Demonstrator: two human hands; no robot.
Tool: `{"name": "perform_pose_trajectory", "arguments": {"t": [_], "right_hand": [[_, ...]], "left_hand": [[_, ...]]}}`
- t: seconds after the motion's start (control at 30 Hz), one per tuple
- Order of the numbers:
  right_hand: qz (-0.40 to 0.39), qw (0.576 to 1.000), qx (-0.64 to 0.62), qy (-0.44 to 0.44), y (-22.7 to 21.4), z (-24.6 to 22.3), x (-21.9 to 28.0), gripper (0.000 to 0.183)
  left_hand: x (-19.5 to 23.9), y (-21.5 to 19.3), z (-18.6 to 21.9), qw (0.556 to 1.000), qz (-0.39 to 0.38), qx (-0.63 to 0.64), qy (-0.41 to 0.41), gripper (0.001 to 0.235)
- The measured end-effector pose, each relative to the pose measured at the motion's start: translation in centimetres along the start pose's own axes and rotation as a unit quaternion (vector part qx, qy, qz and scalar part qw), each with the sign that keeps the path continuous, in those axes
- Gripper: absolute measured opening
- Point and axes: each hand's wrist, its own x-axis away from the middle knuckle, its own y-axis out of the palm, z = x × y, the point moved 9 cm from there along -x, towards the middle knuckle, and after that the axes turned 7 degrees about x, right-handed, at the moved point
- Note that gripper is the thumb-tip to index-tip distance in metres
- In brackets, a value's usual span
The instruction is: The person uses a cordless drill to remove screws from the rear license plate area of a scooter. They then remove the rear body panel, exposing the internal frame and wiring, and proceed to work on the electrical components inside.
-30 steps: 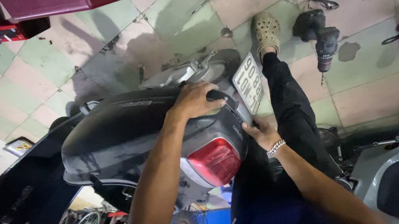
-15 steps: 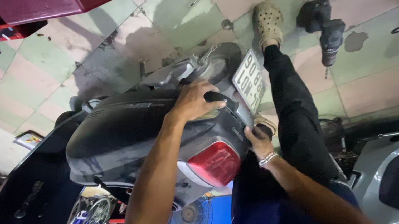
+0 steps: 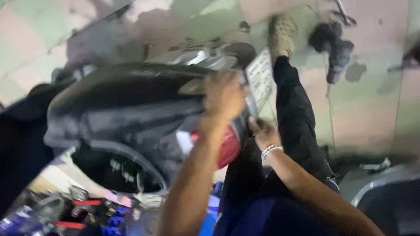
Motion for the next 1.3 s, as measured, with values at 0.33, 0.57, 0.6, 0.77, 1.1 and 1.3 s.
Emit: {"name": "perform_pose_trajectory", "arguments": {"t": [0.33,0.57,0.6,0.77,1.1,1.3], "right_hand": [[0.010,0.929,-0.306,-0.210,-15.7,-17.5,15.6,0.074],[-0.286,0.801,-0.451,-0.272,-5.0,-28.5,39.2,0.079],[-0.184,0.849,-0.251,-0.427,-4.1,-29.4,41.7,0.074],[0.083,0.705,0.251,-0.658,7.1,-29.7,40.7,0.053],[-0.023,0.912,0.180,-0.368,10.0,-33.3,31.6,0.037],[-0.038,0.902,0.190,-0.387,19.1,-40.8,23.8,0.033]], "left_hand": [[25.6,-12.5,9.6,0.874,0.278,0.380,0.122,0.051],[43.0,-4.4,-2.5,0.650,0.356,0.668,-0.068,0.059],[45.3,-2.3,-2.9,0.486,0.319,0.810,-0.073,0.063],[55.4,-2.6,-1.9,0.235,0.249,0.937,0.070,0.061],[63.4,6.3,-17.4,0.342,0.421,0.818,-0.191,0.038],[62.7,3.1,-26.3,0.388,0.454,0.770,-0.224,0.026]]}}
